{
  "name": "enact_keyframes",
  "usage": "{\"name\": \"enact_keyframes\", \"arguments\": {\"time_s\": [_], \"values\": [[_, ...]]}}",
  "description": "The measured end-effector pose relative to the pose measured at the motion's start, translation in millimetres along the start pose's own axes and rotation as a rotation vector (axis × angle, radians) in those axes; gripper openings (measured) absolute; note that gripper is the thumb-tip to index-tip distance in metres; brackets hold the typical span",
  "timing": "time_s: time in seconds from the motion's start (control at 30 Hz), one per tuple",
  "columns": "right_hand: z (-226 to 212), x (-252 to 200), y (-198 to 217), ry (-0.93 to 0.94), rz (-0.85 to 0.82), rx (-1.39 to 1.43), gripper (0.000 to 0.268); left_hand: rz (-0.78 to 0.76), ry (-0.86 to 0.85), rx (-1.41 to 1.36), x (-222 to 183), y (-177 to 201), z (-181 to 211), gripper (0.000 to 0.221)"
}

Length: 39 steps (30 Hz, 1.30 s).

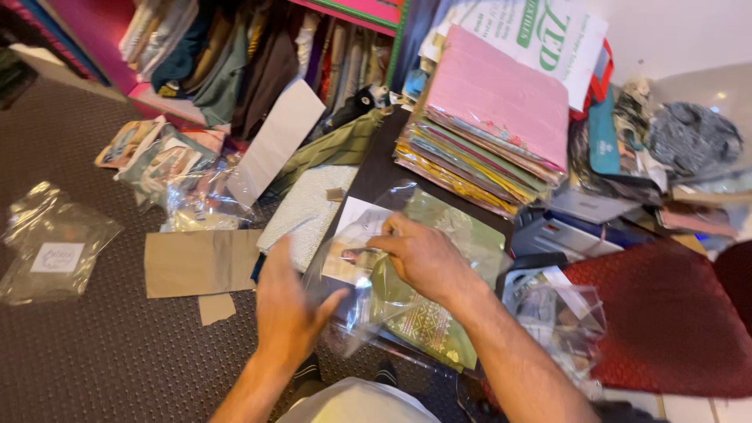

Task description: The person picks up a packaged garment from a shelf, removes the garment and its paper insert from a plastic bag, unfolds a large fabric piece, refolds it, and then places the garment back into the plastic bag before setting it on a chair.

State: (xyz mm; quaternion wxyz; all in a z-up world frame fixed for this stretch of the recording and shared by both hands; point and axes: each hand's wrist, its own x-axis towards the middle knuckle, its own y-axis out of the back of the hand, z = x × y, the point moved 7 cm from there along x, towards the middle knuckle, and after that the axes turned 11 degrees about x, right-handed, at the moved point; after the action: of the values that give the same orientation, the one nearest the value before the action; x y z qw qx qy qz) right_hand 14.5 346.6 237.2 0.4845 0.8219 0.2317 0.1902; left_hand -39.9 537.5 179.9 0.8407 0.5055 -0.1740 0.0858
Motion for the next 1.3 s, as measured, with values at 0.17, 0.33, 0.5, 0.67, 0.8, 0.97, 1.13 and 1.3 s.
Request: {"name": "enact_keyframes", "arguments": {"time_s": [0.17, 0.33, 0.5, 0.67, 0.8, 0.97, 1.13, 1.3], "values": [[-37.4, 27.1, 16.3, 0.237, 0.027, -0.046, 0.029, 0.091, -0.189, 0.464, 40.5, 2.2, 24.3, 0.059], [-45.1, 12.5, 38.8, 0.138, 0.115, -0.096, 0.024, 0.304, -0.039, 0.559, 41.3, 42.0, 37.0, 0.009], [33.5, -27.3, -34.1, -0.201, 0.086, -0.159, 0.019, -0.119, 0.268, 0.309, 7.0, -30.1, 11.0, 0.014], [127.5, -76.5, -96.4, -0.108, 0.269, -0.202, 0.012, -0.174, 0.092, 0.58, -31.1, -128.5, -1.1, 0.009], [157.1, -108.2, -110.4, -0.129, 0.399, -0.176, 0.017, -0.05, -0.02, 0.629, -24.2, -120.0, 43.7, 0.012], [140.2, -124.1, -94.5, -0.183, 0.459, 0.068, 0.026, -0.478, 0.074, 0.581, -24.8, -193.9, 31.9, 0.021], [142.6, -139.5, -84.7, -0.161, 0.602, 0.199, 0.027, -0.112, -0.292, 0.462, -12.9, -152.5, 77.7, 0.015], [77.1, -137.3, -89.2, -0.128, 0.599, -0.213, 0.022, -0.04, -0.448, 0.493, -1.4, -92.6, 110.3, 0.009]]}}
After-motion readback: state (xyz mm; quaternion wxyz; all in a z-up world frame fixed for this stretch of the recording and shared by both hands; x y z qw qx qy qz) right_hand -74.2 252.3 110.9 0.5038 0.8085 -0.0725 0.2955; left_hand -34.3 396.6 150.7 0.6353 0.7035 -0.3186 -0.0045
